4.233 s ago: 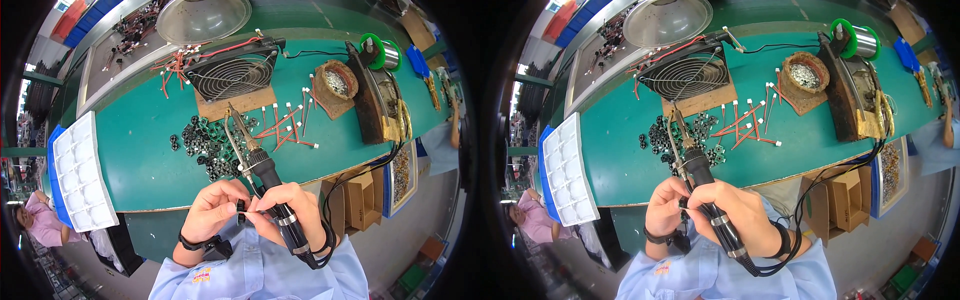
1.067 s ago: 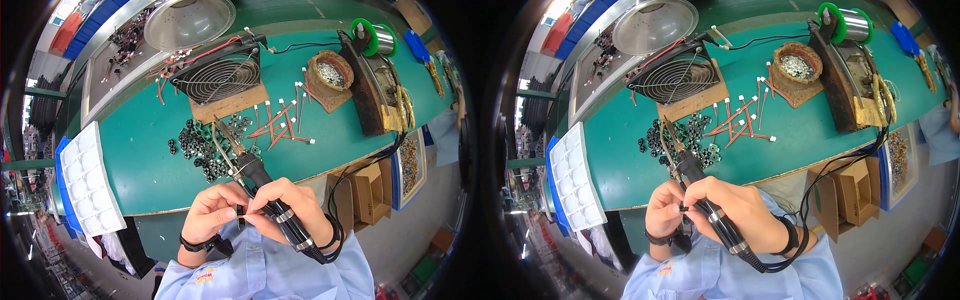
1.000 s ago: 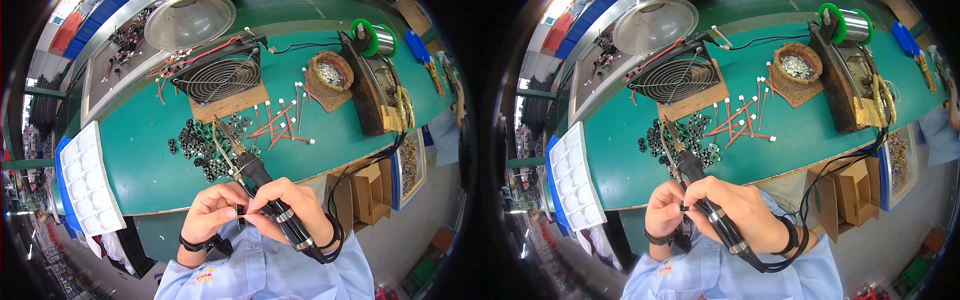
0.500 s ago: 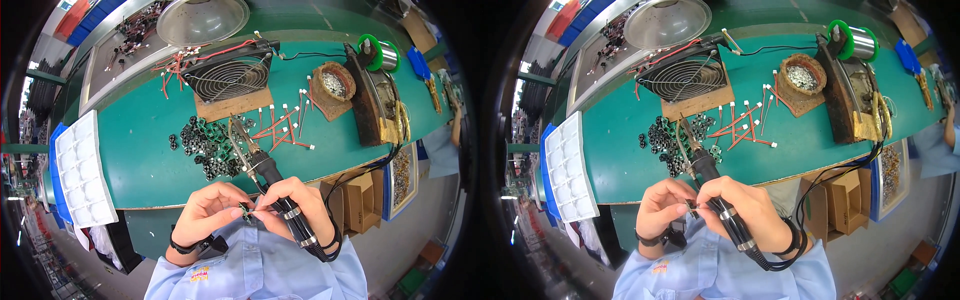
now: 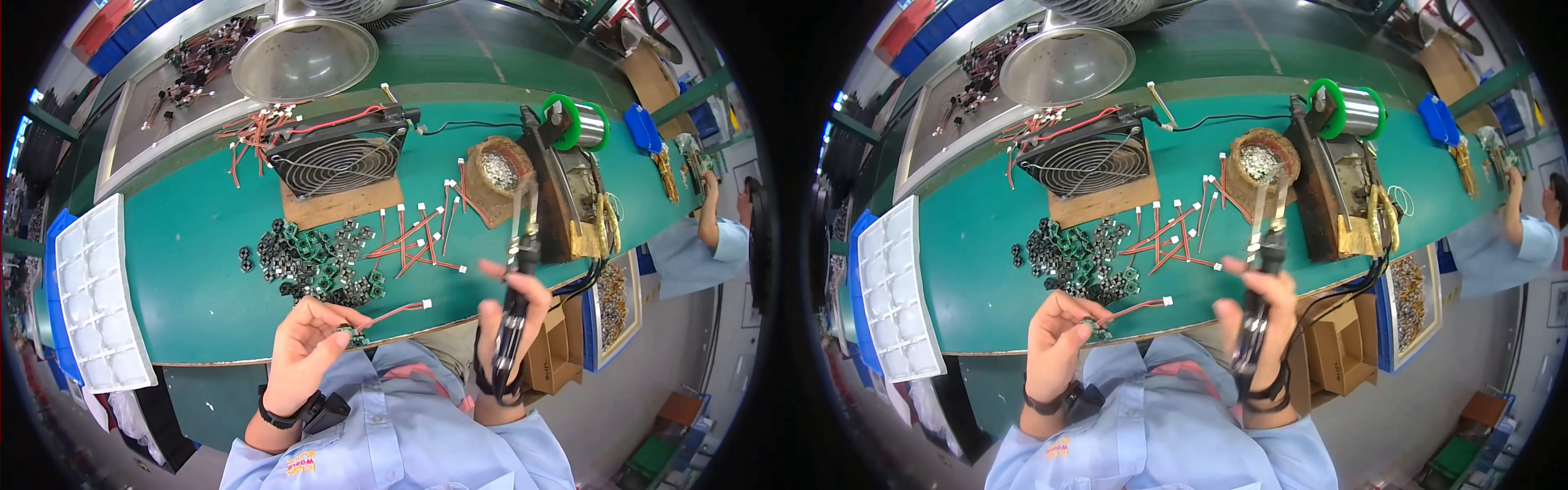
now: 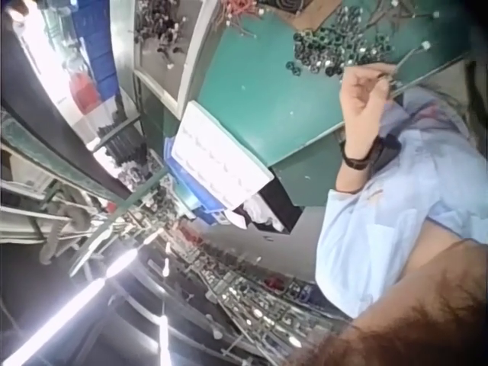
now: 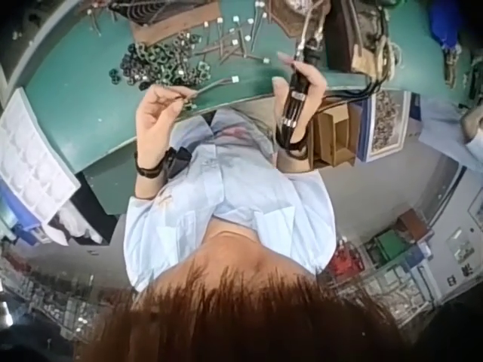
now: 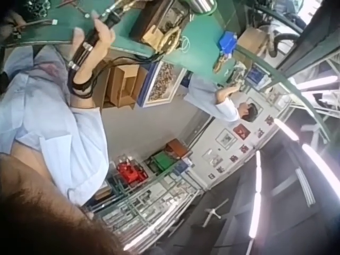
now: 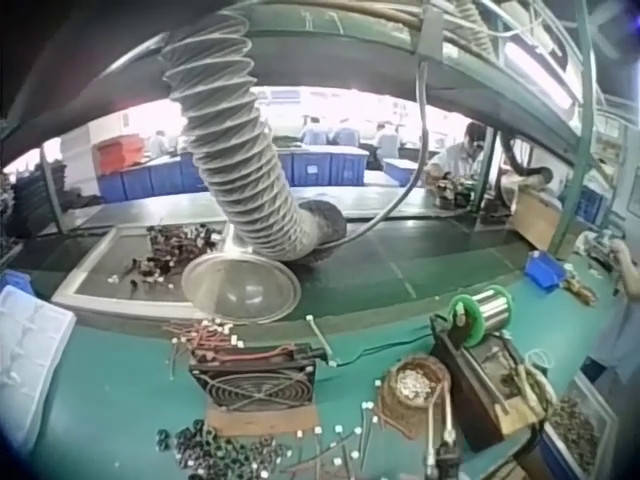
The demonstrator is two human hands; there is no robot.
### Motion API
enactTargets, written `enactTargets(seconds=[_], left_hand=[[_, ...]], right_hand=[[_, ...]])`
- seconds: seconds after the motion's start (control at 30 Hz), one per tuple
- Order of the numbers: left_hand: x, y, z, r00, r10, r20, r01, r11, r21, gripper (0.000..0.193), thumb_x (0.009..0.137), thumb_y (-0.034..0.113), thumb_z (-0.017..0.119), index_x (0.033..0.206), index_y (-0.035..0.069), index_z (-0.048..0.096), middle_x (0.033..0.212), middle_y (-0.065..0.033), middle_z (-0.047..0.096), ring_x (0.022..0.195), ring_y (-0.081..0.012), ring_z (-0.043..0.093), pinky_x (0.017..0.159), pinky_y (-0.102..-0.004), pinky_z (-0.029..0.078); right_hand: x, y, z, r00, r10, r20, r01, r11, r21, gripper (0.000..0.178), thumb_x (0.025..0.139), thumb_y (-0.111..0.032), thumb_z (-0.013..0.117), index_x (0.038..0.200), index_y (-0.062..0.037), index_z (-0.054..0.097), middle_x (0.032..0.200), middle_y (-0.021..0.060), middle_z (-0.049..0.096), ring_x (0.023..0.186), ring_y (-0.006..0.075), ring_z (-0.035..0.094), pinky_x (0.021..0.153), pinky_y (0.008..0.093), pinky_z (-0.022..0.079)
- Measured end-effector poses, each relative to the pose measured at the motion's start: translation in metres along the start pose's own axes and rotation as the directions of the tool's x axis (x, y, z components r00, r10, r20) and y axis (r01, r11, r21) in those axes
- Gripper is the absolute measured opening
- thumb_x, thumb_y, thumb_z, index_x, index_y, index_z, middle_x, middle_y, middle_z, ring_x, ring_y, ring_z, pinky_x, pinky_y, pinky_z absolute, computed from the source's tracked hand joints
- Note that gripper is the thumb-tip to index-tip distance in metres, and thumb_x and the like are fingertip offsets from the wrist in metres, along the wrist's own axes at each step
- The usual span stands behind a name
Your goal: Soldering wires to small printed circuit boards at a factory workstation.
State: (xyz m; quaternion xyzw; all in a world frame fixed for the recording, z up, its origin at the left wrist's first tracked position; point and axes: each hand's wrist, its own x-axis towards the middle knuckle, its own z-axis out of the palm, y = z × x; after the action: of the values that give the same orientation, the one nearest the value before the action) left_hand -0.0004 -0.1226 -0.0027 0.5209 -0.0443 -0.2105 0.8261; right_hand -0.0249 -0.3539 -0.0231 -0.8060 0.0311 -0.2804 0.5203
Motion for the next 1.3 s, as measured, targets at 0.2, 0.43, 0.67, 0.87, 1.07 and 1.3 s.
enactTargets(seconds=[0.2, 0.43, 0.67, 0.87, 1.07, 1.3], left_hand=[[0.014, 0.003, 0.004, 0.979, 0.05, -0.197, -0.039, 0.997, 0.062, 0.008, 0.081, 0.001, 0.052, 0.086, 0.003, 0.046, 0.097, -0.0189, 0.062, 0.084, -0.0156, 0.057, 0.079, -0.0286, 0.044], [0.02, 0.002, -0.002, 0.969, 0.132, -0.208, -0.112, 0.988, 0.105, 0.012, 0.083, -0.005, 0.052, 0.088, 0.002, 0.044, 0.1, -0.0181, 0.062, 0.096, -0.0187, 0.058, 0.085, -0.0311, 0.044], [0.022, -0.002, 0.0, 0.962, 0.187, -0.198, -0.164, 0.978, 0.127, 0.012, 0.083, -0.004, 0.053, 0.088, 0.002, 0.043, 0.1, -0.0177, 0.062, 0.096, -0.0175, 0.058, 0.083, -0.0303, 0.045], [0.022, -0.002, 0.002, 0.967, 0.171, -0.188, -0.148, 0.98, 0.13, 0.013, 0.083, -0.003, 0.053, 0.088, 0.003, 0.043, 0.099, -0.0165, 0.063, 0.091, -0.0152, 0.058, 0.077, -0.0291, 0.045], [0.021, -0.003, 0.001, 0.971, 0.159, -0.177, -0.132, 0.979, 0.157, 0.013, 0.083, -0.001, 0.054, 0.088, 0.003, 0.043, 0.098, -0.0157, 0.063, 0.084, -0.0124, 0.056, 0.072, -0.0273, 0.044], [0.021, -0.004, 0.002, 0.971, 0.161, -0.176, -0.134, 0.978, 0.157, 0.012, 0.083, 0.0, 0.055, 0.088, 0.003, 0.044, 0.099, -0.0153, 0.063, 0.083, -0.0112, 0.055, 0.07, -0.0264, 0.043]], right_hand=[[0.016, -0.004, 0.002, 0.979, 0.153, -0.135, -0.186, 0.939, -0.288, 0.037, 0.075, -0.006, 0.069, 0.107, -0.0024, 0.051, 0.099, 0.0116, 0.058, 0.098, 0.0238, 0.051, 0.089, 0.0341, 0.039], [-0.024, -0.026, -0.018, 0.941, -0.215, 0.26, 0.222, 0.975, 0.003, 0.045, 0.069, -0.025, 0.072, 0.108, -0.0084, 0.056, 0.089, 0.0076, 0.058, 0.084, 0.0201, 0.052, 0.092, 0.0457, 0.03], [-0.027, -0.033, -0.012, 0.833, -0.325, 0.447, 0.378, 0.925, -0.03, 0.045, 0.058, -0.026, 0.078, 0.098, -0.0128, 0.061, 0.071, 0.003, 0.057, 0.066, 0.0198, 0.051, 0.085, 0.0433, 0.03], [-0.026, -0.033, -0.01, 0.827, -0.326, 0.459, 0.384, 0.923, -0.035, 0.045, 0.055, -0.025, 0.079, 0.095, -0.0138, 0.063, 0.069, 0.0014, 0.057, 0.066, 0.0188, 0.051, 0.085, 0.0423, 0.031], [-0.027, -0.033, -0.01, 0.829, -0.308, 0.466, 0.365, 0.931, -0.033, 0.045, 0.054, -0.022, 0.079, 0.095, -0.0142, 0.063, 0.069, 0.0016, 0.057, 0.066, 0.0188, 0.051, 0.085, 0.0418, 0.032], [-0.027, -0.034, -0.011, 0.83, -0.302, 0.469, 0.362, 0.931, -0.041, 0.044, 0.055, -0.023, 0.079, 0.095, -0.0146, 0.062, 0.069, 0.002, 0.057, 0.066, 0.0189, 0.051, 0.084, 0.0423, 0.032]])
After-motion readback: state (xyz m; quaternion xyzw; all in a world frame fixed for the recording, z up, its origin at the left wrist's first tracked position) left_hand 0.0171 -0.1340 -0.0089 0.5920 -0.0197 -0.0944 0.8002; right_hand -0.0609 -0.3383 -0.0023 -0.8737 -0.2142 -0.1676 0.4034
